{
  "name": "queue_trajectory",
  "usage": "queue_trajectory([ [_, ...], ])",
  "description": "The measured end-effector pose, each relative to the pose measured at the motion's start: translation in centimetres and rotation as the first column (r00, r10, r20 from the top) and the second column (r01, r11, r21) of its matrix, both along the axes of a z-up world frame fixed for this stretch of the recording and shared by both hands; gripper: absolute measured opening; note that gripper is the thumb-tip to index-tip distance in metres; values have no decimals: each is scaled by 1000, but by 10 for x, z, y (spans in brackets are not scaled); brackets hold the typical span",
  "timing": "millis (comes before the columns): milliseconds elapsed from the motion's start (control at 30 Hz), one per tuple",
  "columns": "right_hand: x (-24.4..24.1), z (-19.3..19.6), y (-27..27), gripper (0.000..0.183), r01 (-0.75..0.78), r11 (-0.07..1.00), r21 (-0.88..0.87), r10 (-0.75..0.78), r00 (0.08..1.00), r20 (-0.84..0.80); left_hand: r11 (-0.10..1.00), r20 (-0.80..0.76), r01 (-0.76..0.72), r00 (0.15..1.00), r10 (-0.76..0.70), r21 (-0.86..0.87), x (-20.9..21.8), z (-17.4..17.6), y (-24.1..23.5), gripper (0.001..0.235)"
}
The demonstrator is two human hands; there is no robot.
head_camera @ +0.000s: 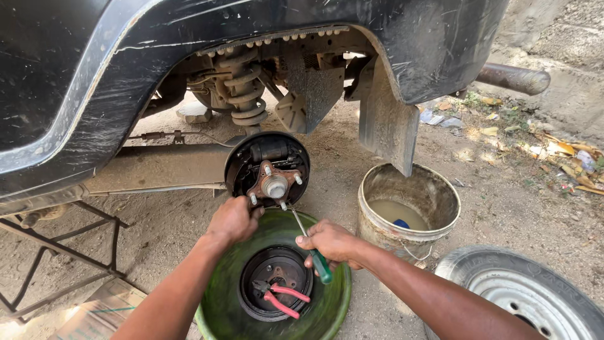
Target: The person uses pliers and a screwdriver to adjust and manipulate components within a vehicle's drum brake assembly. They repeatedly pry and turn parts inside the brake drum while the wheel is removed.
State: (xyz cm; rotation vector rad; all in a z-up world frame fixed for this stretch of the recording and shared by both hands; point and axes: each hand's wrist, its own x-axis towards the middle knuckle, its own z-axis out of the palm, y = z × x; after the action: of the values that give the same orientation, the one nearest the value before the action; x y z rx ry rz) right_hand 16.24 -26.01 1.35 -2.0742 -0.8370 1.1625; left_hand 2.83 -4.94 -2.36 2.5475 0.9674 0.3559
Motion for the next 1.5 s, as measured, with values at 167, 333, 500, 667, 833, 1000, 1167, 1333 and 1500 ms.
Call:
queue_trajectory([
  [167, 11, -7, 7, 45, 58, 995, 81, -55, 998, -39, 998, 40, -15, 999, 13, 56, 1, -6, 2, 42],
  [333, 17, 2, 2, 42, 90, 996, 8, -90, 988, 126, 995, 62, -56, 997, 51, 80, 0, -6, -5, 39],
  [500, -21, -3, 13, 36, 143, 987, 69, -144, 989, 24, 995, 129, -60, 990, 50, 78, 0, -17, -11, 35],
  [667, -59, -7, 24, 30, 214, 973, 83, -208, 975, -73, 998, 163, 35, 986, -45, 59, -4, -14, -1, 34],
  [833, -70, -15, 35, 31, 239, 971, 4, -238, 966, 103, 993, 177, -89, 981, 75, 71, 2, -12, -3, 36],
  [1000, -31, -35, 12, 35, 214, 975, 66, -223, 929, 296, 998, 252, -39, 967, 26, 46, 6, -27, 13, 40],
  [1167, -33, -68, 14, 39, 115, 979, 169, -197, 752, 629, 997, 109, -74, 992, 71, 28, 11, -27, 12, 39],
  [1333, -69, -58, 29, 35, 345, 931, 122, -364, 839, 404, 995, 119, -93, 988, 95, -24, 6, -21, 10, 46],
  [1500, -80, -71, 40, 31, 359, 899, 250, -435, 787, 436, 996, 101, -73, 992, 78, -55, 8, -19, 13, 53],
])
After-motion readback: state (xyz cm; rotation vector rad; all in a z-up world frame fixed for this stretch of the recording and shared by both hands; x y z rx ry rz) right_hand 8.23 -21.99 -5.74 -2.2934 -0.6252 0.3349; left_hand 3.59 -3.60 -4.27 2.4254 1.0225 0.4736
